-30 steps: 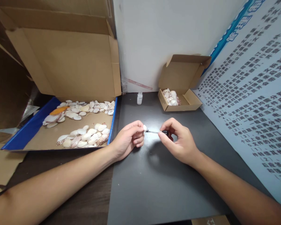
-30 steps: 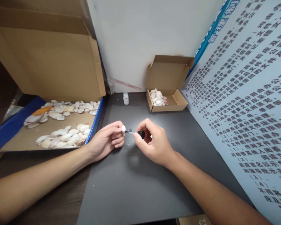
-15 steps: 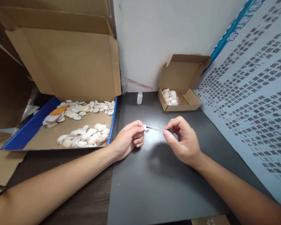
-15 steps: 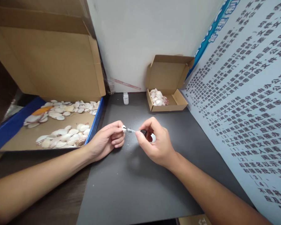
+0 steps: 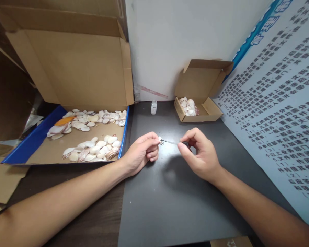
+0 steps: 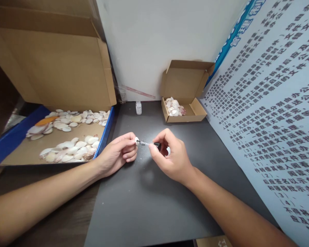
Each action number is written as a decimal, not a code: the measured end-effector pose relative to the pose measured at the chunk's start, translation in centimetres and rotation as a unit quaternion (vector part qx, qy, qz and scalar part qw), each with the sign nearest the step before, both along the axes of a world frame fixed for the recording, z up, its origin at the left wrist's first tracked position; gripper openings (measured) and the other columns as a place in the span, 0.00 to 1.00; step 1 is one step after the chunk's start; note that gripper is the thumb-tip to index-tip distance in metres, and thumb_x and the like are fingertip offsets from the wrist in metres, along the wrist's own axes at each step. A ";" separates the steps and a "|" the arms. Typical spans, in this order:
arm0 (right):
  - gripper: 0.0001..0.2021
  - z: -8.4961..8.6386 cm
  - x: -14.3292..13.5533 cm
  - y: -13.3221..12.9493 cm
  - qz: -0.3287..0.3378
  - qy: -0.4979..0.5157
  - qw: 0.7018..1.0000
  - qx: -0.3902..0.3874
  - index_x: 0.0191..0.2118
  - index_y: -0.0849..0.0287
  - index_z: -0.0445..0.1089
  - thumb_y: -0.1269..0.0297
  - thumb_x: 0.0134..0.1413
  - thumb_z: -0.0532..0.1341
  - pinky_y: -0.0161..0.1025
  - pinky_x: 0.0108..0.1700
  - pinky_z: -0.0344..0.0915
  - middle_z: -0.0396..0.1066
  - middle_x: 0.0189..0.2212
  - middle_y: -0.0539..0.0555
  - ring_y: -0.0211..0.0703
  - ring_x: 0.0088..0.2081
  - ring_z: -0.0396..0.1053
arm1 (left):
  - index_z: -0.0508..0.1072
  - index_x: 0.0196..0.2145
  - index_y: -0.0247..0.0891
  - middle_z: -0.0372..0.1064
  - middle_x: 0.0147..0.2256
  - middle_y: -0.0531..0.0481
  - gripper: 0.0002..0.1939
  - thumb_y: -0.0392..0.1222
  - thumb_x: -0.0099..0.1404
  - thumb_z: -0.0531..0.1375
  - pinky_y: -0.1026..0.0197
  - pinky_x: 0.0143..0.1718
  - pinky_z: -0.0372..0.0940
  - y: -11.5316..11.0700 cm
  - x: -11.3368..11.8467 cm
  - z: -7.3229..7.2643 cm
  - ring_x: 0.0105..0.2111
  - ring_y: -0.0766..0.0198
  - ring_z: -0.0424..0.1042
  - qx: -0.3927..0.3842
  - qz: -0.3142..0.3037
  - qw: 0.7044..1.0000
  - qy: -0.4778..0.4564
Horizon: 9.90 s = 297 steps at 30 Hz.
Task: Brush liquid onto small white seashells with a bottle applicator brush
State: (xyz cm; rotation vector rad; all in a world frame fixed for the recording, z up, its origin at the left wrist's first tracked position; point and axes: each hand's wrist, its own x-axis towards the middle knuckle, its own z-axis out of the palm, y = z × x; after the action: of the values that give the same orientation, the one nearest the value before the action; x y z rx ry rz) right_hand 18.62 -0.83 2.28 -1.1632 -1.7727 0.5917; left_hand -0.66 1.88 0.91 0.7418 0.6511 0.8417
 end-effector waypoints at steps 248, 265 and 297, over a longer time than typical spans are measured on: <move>0.08 0.3 0.3 -0.1 0.049 -0.017 0.999 -0.002 0.37 0.53 0.60 0.71 0.55 0.60 0.32 0.23 0.59 0.57 0.24 0.43 0.33 0.22 0.57 | 0.62 0.29 0.38 0.45 0.18 0.62 0.04 0.36 0.60 0.55 0.64 0.23 0.45 -0.1 -0.1 -0.4 0.17 0.73 0.46 0.042 -0.052 0.997 0.039; 0.08 0.4 0.1 -0.2 0.044 -0.006 0.999 0.001 0.37 0.53 0.60 0.70 0.56 0.60 0.32 0.23 0.59 0.58 0.25 0.44 0.34 0.23 0.57 | 0.62 0.29 0.38 0.45 0.18 0.62 0.04 0.36 0.60 0.56 0.65 0.23 0.46 -0.1 -0.1 -0.4 0.17 0.73 0.47 0.039 -0.047 0.997 0.035; 0.08 0.5 0.1 -0.3 0.025 -0.013 1.000 -0.013 0.36 0.53 0.59 0.70 0.55 0.60 0.33 0.23 0.57 0.55 0.24 0.44 0.35 0.22 0.55 | 0.62 0.29 0.39 0.45 0.17 0.63 0.06 0.39 0.59 0.59 0.66 0.22 0.47 -0.2 0.0 -0.1 0.17 0.73 0.47 0.035 -0.041 0.998 0.043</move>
State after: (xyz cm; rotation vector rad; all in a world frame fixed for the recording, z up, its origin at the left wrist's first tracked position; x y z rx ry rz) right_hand 18.67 -1.14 2.77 -1.1517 -1.8244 0.6330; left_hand -0.65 1.65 0.77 0.8663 0.6664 0.7633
